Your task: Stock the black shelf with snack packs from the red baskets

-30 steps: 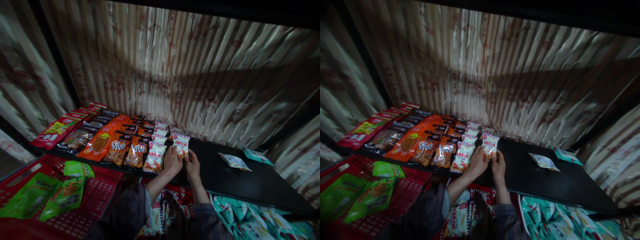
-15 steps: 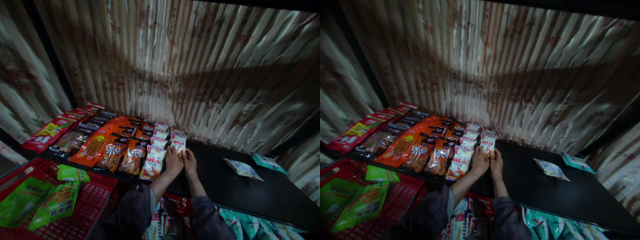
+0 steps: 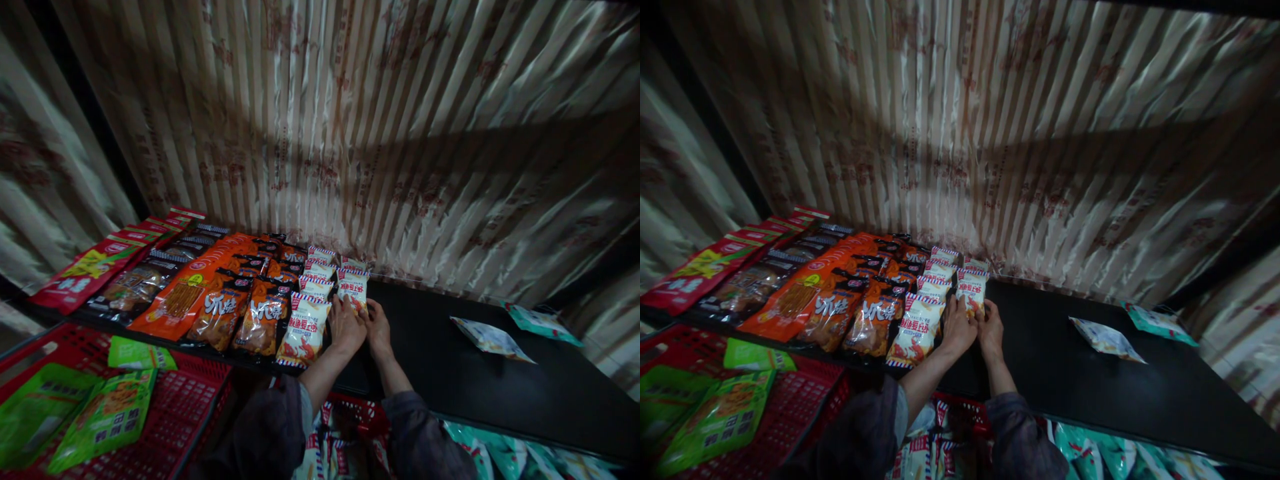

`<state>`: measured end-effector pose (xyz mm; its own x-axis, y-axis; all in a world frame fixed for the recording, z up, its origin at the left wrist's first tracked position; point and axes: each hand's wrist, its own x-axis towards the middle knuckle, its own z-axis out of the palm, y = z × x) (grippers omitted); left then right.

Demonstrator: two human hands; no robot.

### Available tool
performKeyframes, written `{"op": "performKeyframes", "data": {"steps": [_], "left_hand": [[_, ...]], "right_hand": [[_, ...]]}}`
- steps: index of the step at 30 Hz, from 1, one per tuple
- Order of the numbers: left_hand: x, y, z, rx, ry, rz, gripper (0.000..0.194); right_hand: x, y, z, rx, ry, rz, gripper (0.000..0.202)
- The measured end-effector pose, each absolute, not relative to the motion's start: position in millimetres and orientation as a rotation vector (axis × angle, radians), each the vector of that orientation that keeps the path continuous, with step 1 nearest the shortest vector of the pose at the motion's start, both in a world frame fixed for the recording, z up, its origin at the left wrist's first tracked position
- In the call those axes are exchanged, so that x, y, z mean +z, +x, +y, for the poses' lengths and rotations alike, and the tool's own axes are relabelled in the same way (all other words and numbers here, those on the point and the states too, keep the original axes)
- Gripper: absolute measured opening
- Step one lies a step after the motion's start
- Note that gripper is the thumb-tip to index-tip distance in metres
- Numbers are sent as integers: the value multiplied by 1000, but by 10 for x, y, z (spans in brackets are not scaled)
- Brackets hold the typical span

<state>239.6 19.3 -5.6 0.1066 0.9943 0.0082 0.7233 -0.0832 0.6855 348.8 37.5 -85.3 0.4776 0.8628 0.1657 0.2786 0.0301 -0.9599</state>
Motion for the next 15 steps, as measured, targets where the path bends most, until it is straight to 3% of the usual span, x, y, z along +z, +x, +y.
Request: {"op": "performKeyframes", "data": {"steps": [10,15], "left_hand": [[-124,2351,191,696,1836,1651,57],[-157,2362,169,673,1858,1652,62]], "right_hand": [[-686,3467,320,494,-1736,-1082,36],[-600,3552,391,447,-1769,-1013,43]]}}
